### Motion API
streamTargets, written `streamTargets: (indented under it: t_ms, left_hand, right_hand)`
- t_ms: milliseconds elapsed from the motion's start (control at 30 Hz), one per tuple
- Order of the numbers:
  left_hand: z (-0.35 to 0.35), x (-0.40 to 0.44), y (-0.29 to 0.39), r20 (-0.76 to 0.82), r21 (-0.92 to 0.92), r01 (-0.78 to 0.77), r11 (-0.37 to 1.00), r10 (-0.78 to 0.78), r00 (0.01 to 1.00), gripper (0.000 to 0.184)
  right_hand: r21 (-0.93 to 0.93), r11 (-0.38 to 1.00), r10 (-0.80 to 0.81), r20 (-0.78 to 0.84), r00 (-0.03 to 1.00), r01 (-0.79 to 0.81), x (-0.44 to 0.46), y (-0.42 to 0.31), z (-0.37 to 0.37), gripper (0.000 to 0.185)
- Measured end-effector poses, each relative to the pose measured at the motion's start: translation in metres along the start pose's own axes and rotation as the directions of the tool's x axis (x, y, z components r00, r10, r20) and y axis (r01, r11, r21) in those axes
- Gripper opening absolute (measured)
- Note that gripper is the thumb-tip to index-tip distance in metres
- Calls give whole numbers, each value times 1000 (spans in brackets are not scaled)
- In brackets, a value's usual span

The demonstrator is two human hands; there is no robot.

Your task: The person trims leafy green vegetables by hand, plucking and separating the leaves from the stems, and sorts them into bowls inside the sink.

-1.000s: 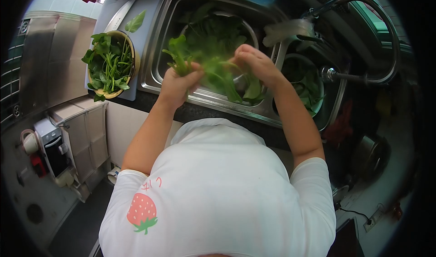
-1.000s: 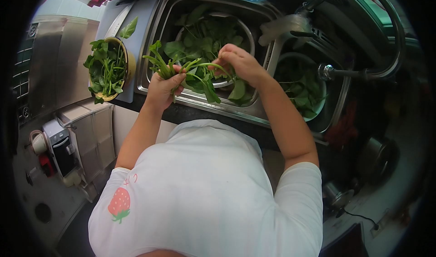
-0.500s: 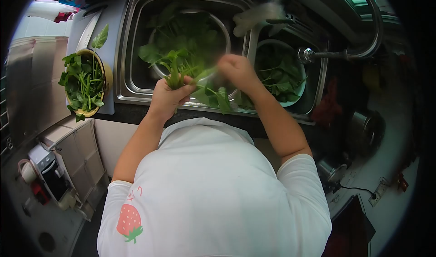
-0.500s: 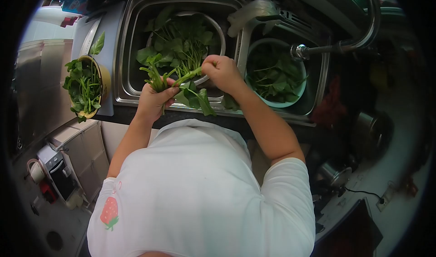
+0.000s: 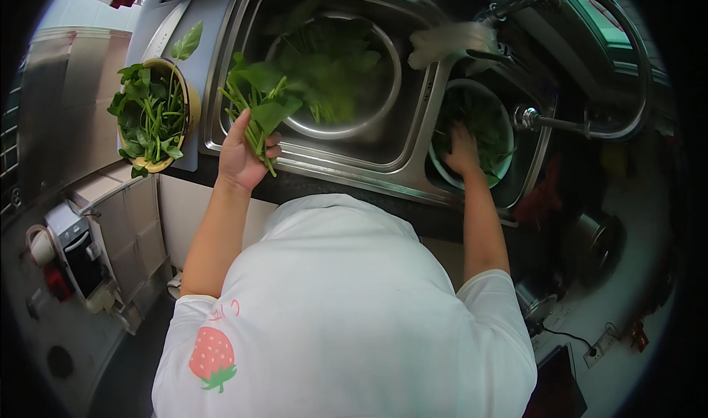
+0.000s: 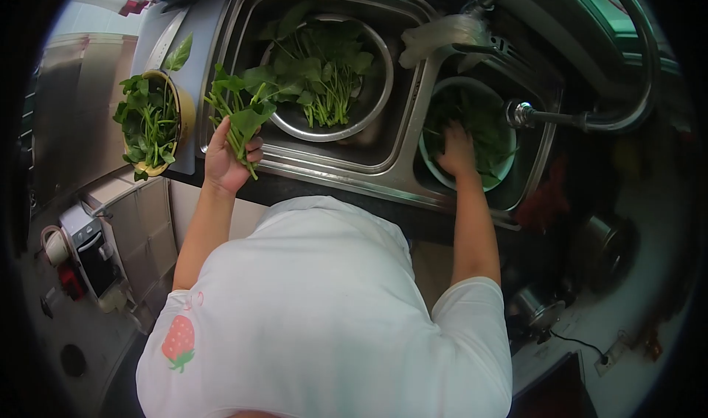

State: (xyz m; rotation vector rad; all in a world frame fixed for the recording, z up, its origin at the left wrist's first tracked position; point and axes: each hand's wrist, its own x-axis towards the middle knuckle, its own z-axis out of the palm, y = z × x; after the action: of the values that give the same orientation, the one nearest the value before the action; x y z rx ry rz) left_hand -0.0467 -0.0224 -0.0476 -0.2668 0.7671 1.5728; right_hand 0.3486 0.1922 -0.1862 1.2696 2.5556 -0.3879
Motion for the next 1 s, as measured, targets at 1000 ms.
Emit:
streamTargets:
  t_ms: [1000]
  left_hand:
    - [45, 35, -61, -149, 334, -26, 942, 80, 986, 23]
  right_hand:
    - [954, 279, -106, 141, 984, -107, 0, -231, -108, 15]
